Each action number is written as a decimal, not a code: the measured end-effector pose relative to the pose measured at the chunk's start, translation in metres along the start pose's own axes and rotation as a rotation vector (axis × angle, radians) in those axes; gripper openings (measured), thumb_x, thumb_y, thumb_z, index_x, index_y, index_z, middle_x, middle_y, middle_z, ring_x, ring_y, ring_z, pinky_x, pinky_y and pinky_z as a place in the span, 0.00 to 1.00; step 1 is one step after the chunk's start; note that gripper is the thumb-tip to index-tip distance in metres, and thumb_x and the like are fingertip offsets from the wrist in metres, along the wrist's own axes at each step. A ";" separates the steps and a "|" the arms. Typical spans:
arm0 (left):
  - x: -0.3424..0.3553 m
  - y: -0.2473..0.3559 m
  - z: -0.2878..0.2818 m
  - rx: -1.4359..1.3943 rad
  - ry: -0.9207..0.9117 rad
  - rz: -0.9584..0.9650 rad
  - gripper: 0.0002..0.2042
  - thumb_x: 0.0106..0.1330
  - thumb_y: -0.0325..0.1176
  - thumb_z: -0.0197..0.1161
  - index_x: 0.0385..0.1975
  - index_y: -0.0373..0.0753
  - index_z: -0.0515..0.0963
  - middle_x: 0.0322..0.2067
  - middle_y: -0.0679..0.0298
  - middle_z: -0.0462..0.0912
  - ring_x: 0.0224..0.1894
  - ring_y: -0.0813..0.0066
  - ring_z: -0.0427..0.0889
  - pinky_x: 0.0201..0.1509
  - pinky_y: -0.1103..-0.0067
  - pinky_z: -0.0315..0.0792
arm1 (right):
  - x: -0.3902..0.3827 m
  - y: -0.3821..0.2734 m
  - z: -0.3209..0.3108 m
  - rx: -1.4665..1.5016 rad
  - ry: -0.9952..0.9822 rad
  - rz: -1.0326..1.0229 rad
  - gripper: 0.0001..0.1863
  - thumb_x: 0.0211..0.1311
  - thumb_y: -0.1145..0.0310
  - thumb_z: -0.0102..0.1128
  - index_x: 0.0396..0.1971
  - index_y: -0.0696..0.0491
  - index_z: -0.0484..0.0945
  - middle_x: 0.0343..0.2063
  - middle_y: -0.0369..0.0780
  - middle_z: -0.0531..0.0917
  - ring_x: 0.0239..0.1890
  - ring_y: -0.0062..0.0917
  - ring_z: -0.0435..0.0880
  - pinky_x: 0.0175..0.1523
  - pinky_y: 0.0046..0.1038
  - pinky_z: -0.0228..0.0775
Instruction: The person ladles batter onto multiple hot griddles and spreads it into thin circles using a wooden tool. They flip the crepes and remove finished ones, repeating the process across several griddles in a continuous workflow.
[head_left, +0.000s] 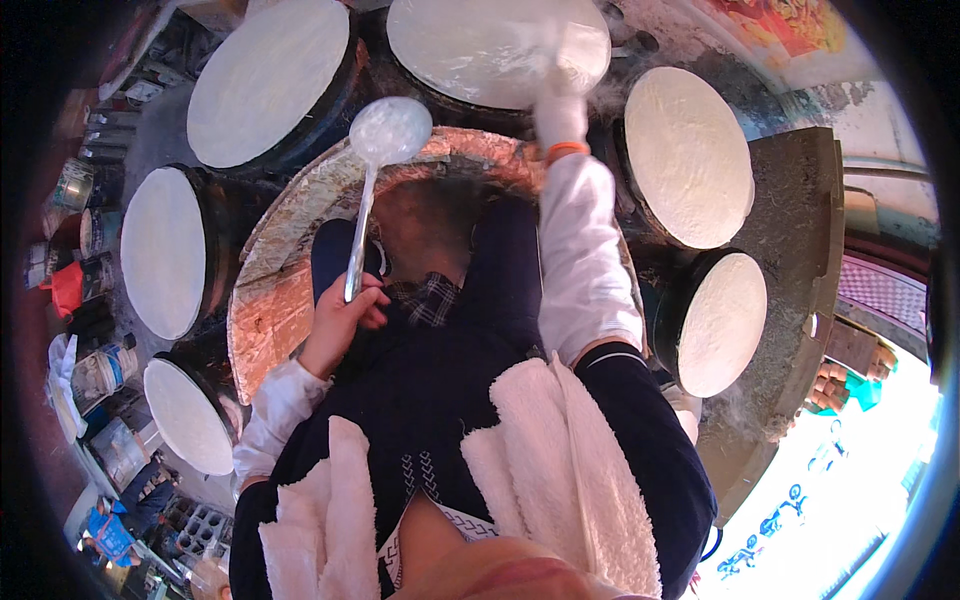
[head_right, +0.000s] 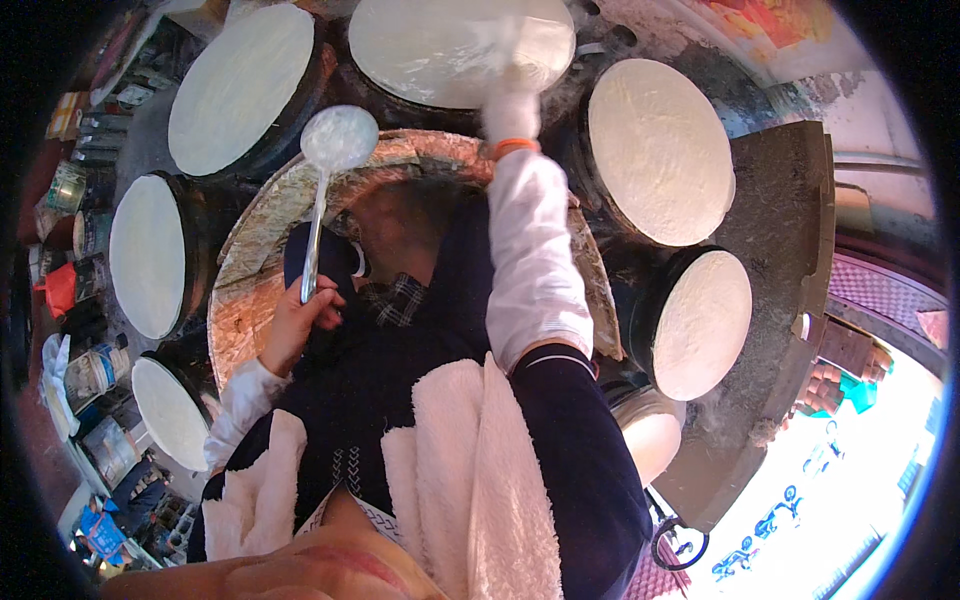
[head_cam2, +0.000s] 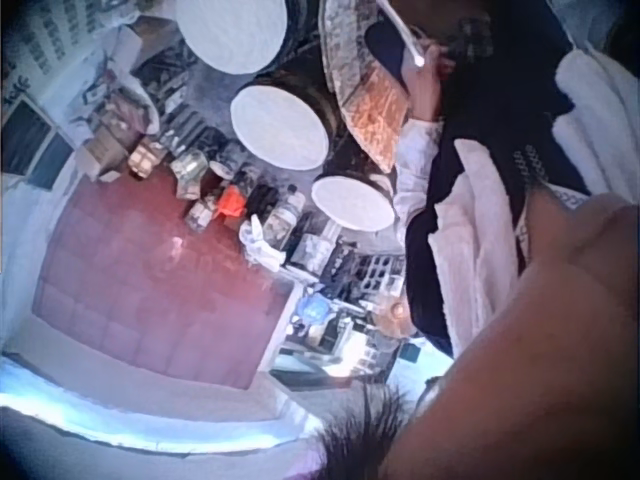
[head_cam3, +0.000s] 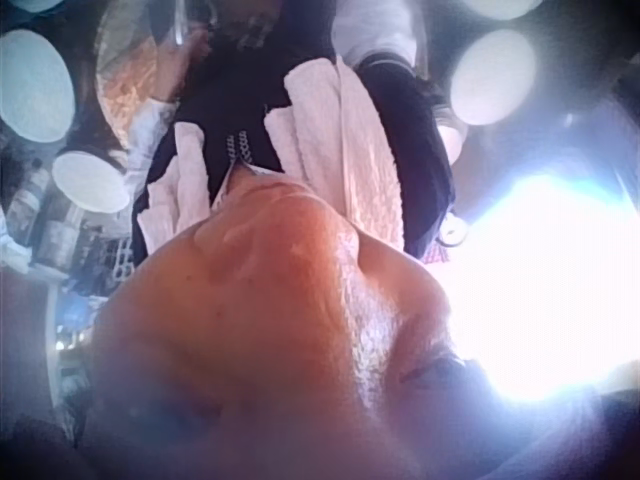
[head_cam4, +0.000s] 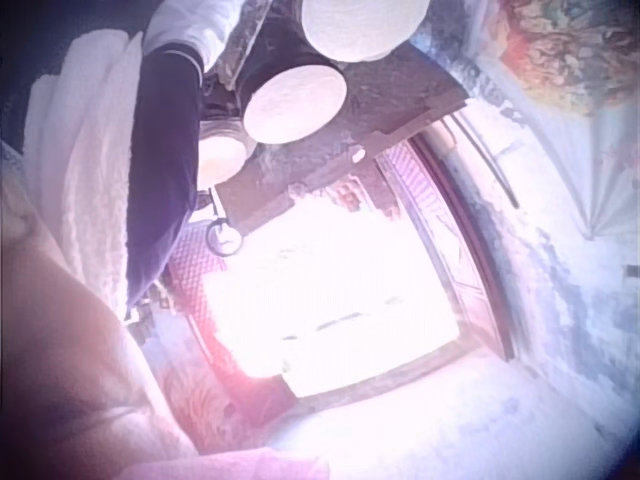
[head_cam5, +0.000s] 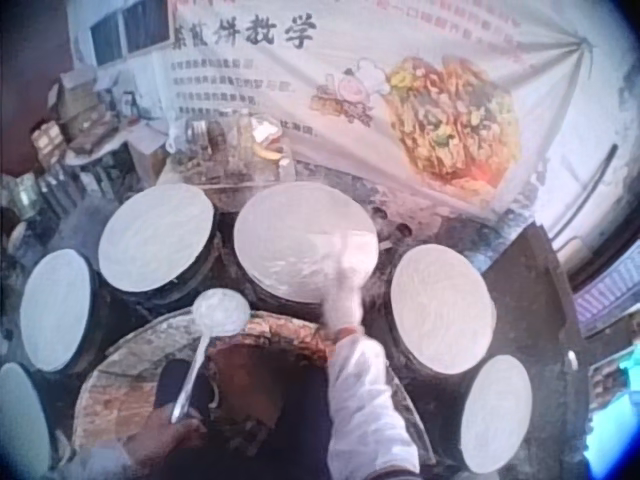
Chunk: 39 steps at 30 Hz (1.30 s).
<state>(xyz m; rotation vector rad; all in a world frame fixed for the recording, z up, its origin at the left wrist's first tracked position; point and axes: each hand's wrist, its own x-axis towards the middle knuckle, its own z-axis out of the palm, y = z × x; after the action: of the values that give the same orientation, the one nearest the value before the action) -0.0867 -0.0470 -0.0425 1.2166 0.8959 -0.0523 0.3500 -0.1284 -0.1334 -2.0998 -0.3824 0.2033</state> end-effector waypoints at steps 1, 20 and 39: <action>-0.004 0.024 0.006 0.003 -0.086 -0.045 0.12 0.74 0.34 0.57 0.53 0.37 0.73 0.31 0.67 0.78 0.23 0.84 0.75 0.26 0.86 0.69 | -0.016 -0.009 0.015 -0.022 0.008 -0.030 0.25 0.65 0.54 0.54 0.57 0.51 0.78 0.51 0.52 0.82 0.53 0.51 0.81 0.60 0.37 0.71; 0.066 0.148 0.029 -0.204 -0.215 0.083 0.19 0.78 0.38 0.48 0.63 0.36 0.69 0.30 0.72 0.74 0.17 0.91 0.65 0.19 0.89 0.57 | -0.029 -0.017 -0.027 -0.243 0.034 -0.022 0.25 0.69 0.59 0.53 0.64 0.49 0.73 0.48 0.51 0.84 0.50 0.47 0.83 0.56 0.40 0.74; 0.162 0.156 0.082 -0.157 -0.135 0.168 0.11 0.75 0.38 0.54 0.33 0.36 0.71 0.23 0.61 0.77 0.17 0.79 0.69 0.19 0.80 0.64 | -0.128 -0.016 0.009 0.403 -0.174 0.186 0.25 0.69 0.70 0.56 0.63 0.62 0.71 0.54 0.44 0.82 0.53 0.24 0.79 0.60 0.25 0.68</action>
<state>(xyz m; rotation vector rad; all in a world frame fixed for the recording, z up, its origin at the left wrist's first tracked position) 0.1434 0.0138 -0.0149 1.1236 0.6654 0.0690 0.2249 -0.1579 -0.1252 -1.7224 -0.2247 0.5308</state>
